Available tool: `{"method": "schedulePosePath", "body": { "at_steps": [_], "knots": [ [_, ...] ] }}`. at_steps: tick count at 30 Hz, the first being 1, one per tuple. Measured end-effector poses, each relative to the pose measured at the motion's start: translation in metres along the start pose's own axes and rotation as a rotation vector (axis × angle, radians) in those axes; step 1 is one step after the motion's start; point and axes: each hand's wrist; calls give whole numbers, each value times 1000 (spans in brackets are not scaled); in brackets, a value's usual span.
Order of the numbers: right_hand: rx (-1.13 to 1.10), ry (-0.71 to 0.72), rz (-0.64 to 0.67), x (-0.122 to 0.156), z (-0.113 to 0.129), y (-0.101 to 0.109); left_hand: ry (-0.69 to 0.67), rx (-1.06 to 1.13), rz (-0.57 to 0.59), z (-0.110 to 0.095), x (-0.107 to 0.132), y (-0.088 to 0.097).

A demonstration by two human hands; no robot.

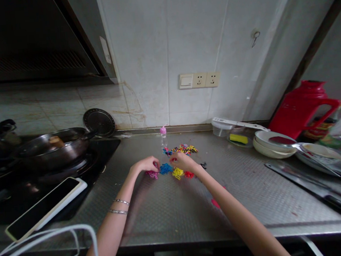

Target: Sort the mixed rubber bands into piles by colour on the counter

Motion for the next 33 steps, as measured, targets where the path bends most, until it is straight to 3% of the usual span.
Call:
{"method": "schedulePosePath", "body": {
  "at_steps": [11, 15, 21, 28, 33],
  "knots": [
    [-135, -165, -160, 21, -55, 23, 55, 90, 75, -6, 15, 16],
    [-178, -247, -262, 28, -82, 28, 26, 102, 93, -11, 13, 12],
    [-205, -374, -363, 41, -110, 36, 112, 75, 131, -13, 10, 4],
    [-288, -529, -461, 47, -139, 29, 103, 4, 93, -12, 15, 12],
    [-303, -612, -485, 48, -154, 20, 72, -14, -39, -10, 13, 16]
  ]
}}
Point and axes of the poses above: each hand's wrist, its own x-axis away from the middle knuckle, its own y-axis out of the back of the hand, z = x × y, and after that the axes turned 10 degrees about -y, right-handed
